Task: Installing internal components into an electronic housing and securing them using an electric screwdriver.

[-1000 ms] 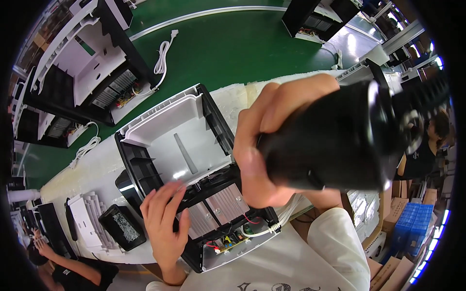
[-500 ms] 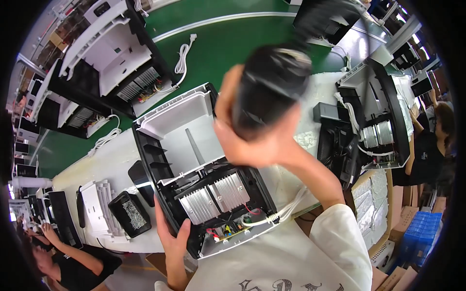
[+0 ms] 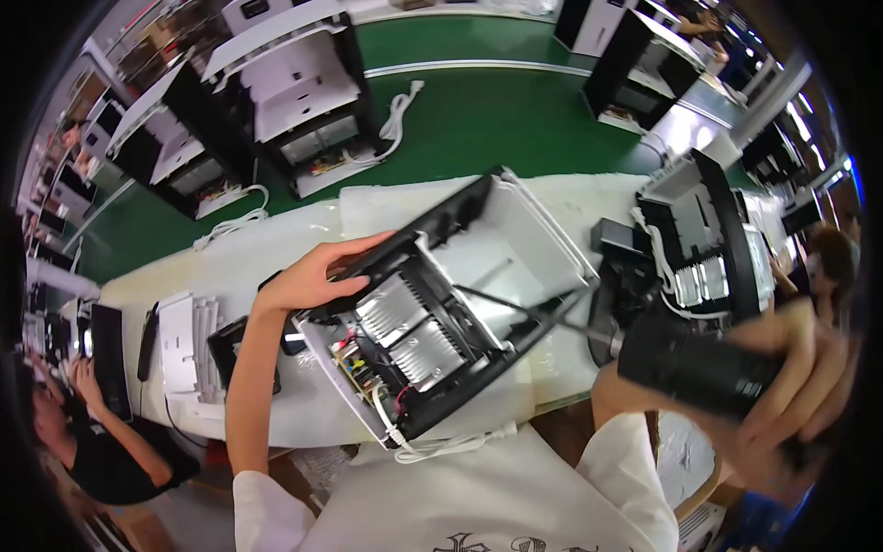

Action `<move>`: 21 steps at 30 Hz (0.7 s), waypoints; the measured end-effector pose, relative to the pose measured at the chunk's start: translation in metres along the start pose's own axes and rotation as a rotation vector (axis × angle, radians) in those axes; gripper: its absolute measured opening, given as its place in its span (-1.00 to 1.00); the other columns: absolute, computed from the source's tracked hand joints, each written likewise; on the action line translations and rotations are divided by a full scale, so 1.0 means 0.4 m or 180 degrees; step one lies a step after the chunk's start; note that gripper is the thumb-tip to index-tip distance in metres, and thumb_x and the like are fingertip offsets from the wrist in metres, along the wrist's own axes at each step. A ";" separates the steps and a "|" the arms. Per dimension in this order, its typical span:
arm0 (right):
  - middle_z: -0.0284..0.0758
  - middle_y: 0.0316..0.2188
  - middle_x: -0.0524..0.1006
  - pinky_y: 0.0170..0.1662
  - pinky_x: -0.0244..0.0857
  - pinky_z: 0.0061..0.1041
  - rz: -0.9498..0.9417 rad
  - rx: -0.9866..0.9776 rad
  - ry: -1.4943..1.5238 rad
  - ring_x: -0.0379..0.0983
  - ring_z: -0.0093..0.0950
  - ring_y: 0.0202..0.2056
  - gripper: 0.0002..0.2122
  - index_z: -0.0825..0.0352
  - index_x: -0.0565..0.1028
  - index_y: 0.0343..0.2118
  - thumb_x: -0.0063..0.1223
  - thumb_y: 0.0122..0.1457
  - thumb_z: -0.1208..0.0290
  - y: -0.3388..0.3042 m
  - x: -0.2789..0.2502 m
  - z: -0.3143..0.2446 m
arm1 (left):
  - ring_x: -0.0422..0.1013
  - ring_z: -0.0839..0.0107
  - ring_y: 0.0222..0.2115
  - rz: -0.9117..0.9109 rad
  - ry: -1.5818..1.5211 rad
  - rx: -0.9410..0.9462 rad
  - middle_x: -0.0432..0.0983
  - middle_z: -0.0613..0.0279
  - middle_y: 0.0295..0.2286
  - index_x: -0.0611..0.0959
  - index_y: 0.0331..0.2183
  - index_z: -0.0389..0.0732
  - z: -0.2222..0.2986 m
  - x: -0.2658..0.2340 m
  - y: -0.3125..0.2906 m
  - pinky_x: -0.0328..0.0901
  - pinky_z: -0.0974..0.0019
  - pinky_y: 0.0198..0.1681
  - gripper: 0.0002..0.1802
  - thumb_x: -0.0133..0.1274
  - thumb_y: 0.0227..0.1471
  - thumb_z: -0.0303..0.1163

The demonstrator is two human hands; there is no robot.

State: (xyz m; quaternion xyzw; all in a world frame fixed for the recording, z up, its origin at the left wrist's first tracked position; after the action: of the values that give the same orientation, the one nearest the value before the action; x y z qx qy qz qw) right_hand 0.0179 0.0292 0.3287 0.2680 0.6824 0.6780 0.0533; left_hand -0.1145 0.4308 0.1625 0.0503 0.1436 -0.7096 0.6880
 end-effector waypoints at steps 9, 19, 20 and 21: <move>-0.34 -0.63 0.25 -0.86 0.23 -0.63 0.1334 -0.0736 0.0990 0.16 -0.60 -0.80 -0.58 0.30 0.13 -0.24 0.14 -0.08 0.69 -0.175 0.009 0.076 | 0.39 0.03 -0.44 0.2465 0.3770 -0.1194 0.48 -0.01 -0.48 0.54 -0.42 -0.32 -0.334 0.014 -0.633 0.29 0.12 -0.36 -0.84 0.14 -0.05 -0.44; -0.25 -0.67 0.31 -0.80 0.36 -0.51 0.0966 -0.0591 0.0713 0.28 -0.48 -0.84 -0.63 0.29 0.03 -0.27 0.05 0.07 0.59 -0.159 0.071 0.088 | 0.40 -0.04 -0.29 0.2304 0.3329 -0.1450 0.45 -0.05 -0.32 0.57 -0.36 -0.28 -0.186 0.010 -0.586 0.32 0.05 -0.20 -0.88 0.11 -0.05 -0.54; -0.25 -0.67 0.31 -0.80 0.36 -0.51 0.0967 -0.0600 0.0665 0.28 -0.48 -0.84 -0.63 0.29 0.03 -0.27 0.05 0.07 0.59 -0.153 0.072 0.087 | 0.40 -0.04 -0.29 0.2264 0.3331 -0.1420 0.45 -0.05 -0.32 0.57 -0.36 -0.28 -0.190 0.012 -0.582 0.32 0.05 -0.20 -0.88 0.11 -0.05 -0.54; -0.25 -0.68 0.31 -0.80 0.36 -0.52 0.0988 -0.0606 0.0765 0.28 -0.48 -0.84 -0.63 0.28 0.03 -0.26 0.05 0.07 0.58 -0.148 0.075 0.092 | 0.43 0.05 -0.29 0.2807 0.2958 -0.1210 0.47 -0.02 -0.32 0.58 -0.36 -0.29 -0.158 0.022 -0.577 0.35 0.11 -0.19 -0.89 0.12 -0.01 -0.51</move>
State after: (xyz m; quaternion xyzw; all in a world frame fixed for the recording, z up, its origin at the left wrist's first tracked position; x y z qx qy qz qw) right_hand -0.0090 0.0793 0.2781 0.2809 0.5673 0.7665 -0.1084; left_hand -0.3514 0.4423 0.1310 0.2827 0.5136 -0.2287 0.7771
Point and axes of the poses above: each hand's wrist, its own y-axis towards the middle knuckle, its own x-axis out of the palm, z = x × y, the point moved 3 cm from there along y, towards the middle knuckle
